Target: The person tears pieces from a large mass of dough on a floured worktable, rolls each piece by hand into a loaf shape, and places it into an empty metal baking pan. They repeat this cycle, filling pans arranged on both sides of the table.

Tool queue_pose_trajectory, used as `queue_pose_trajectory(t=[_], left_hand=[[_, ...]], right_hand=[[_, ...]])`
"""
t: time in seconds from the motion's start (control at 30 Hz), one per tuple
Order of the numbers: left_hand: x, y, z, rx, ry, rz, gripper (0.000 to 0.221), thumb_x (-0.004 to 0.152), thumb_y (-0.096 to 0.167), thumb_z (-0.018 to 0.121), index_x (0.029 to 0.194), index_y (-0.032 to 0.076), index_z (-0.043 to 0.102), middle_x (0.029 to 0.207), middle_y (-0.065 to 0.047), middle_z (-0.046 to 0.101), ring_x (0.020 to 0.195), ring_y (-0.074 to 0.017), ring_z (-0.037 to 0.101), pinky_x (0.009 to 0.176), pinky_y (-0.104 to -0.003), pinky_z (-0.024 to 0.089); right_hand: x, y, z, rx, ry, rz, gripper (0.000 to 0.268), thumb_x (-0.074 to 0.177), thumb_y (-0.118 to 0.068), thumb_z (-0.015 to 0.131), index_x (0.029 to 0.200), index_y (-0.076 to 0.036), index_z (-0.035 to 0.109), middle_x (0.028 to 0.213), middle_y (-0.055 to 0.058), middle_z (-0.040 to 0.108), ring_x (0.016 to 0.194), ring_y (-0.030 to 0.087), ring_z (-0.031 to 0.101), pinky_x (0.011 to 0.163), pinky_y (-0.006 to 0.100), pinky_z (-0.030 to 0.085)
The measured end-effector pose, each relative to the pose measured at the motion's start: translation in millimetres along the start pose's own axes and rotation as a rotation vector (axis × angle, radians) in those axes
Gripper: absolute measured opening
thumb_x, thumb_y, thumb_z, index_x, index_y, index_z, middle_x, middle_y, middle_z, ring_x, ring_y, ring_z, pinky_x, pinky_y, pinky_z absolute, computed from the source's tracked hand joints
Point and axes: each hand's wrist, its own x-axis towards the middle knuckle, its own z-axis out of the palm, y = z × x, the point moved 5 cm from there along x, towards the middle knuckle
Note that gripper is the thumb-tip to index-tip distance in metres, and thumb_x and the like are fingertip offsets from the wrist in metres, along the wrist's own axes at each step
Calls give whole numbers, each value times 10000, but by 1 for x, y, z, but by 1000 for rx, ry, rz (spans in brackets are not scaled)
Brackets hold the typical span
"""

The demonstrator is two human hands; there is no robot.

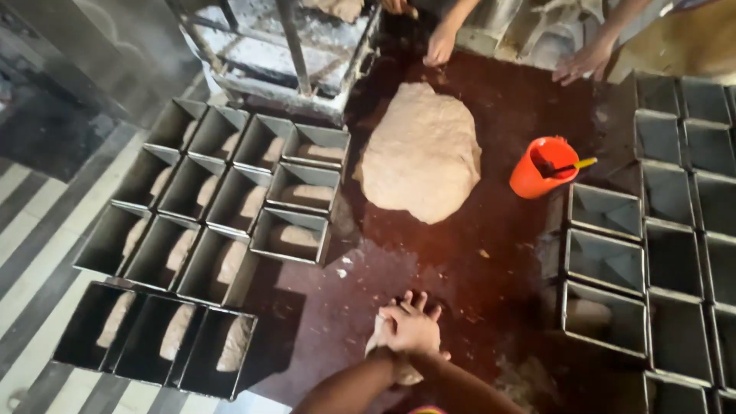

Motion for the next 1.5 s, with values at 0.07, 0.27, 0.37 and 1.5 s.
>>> queue_pose_trajectory(t=[0.07, 0.27, 0.37, 1.5], left_hand=[[3, -2, 14, -42, -43, 2, 923, 893, 679, 434, 1607, 150, 186, 1666, -213, 68, 1523, -452, 25, 1175, -683, 50], [22, -11, 24, -254, -162, 17, 821, 845, 566, 606, 1514, 150, 377, 1592, -185, 289, 1491, -377, 206, 1202, -583, 133], [28, -19, 24, -347, -241, 29, 772, 821, 512, 694, 1467, 152, 473, 1556, -170, 399, 1475, -339, 296, 1216, -532, 173], [-21, -27, 31, 317, -128, -10, 832, 840, 537, 635, 1466, 13, 472, 1592, -275, 292, 1478, -402, 272, 1205, -504, 212]], right_hand=[[4, -4, -6, -28, 39, 11, 247, 809, -363, 639, 1020, -357, 768, 1203, 33, 725, 1320, 459, 504, 1046, 800, 269], [14, 0, -1, -87, 109, 64, 238, 852, -344, 618, 1037, -376, 765, 1295, 98, 680, 1315, 422, 530, 998, 798, 316], [16, 12, -26, 146, 125, 253, 249, 817, -313, 639, 987, -337, 820, 1187, 37, 753, 1340, 286, 574, 1201, 653, 280], [-65, 41, 50, -218, -700, -563, 645, 786, -319, 676, 1302, 52, 568, 1512, 354, 427, 1470, 530, 321, 1174, 519, 294]])
